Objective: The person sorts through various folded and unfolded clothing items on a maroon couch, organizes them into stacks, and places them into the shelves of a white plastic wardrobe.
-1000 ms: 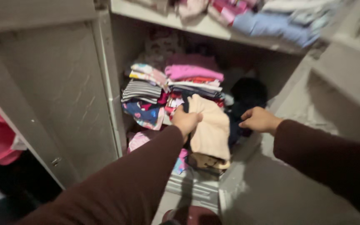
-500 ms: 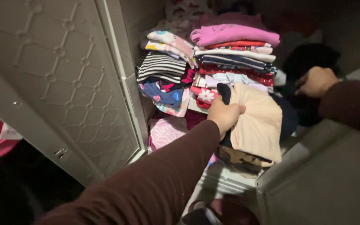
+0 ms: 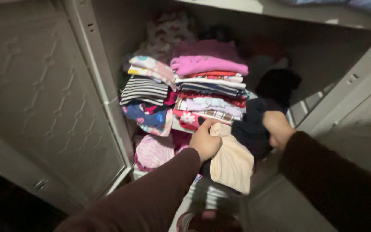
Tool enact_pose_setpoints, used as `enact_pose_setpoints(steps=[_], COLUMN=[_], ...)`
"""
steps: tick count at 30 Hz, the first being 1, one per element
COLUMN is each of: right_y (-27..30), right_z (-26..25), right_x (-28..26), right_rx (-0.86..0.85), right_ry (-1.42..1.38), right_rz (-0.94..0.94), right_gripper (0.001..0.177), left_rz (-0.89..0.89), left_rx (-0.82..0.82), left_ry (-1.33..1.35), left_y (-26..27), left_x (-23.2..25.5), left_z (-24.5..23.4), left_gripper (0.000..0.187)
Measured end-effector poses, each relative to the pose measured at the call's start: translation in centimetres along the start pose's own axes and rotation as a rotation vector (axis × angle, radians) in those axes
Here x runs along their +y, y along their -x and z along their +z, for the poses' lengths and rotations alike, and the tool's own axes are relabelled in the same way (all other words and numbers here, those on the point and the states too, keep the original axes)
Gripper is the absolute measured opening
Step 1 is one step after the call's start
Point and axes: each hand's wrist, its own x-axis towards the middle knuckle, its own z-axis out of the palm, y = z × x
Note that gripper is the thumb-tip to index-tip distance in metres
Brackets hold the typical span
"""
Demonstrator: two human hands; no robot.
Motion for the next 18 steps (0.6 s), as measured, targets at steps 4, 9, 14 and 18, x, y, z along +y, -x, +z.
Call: enact_pose_setpoints(steps=[4, 9, 14, 18], right_y=[-3.1, -5.1, 0.2, 5.2], right_z=[-4.3, -3.8, -1.3, -2.3], right_x=[3.0, 5.1, 0.1, -6.6], right_rx=[0.153, -0.14, 0.111, -0.041], right_ry=[0.714, 1.168, -0.132, -0.34], right_rz=[-0.147, -0.293, 0.046, 0.239], right_gripper=[0.06, 0.066, 0.043, 0.035], left_rz=[-0.206, -0.074, -0.12, -0.132], left_rx=[-0.063, -0.048, -0.046, 0.041], left_ry=[0.136, 0.038, 0.094, 0.256], left_y=[1.5, 0.6, 0.0, -0.1], left_x=[-0.3, -1.1, -2.0, -0.8], left_z=[-0.6, -0.9, -1.0, -0.8], left_gripper=[0.051, 0.055, 0.057, 0.058])
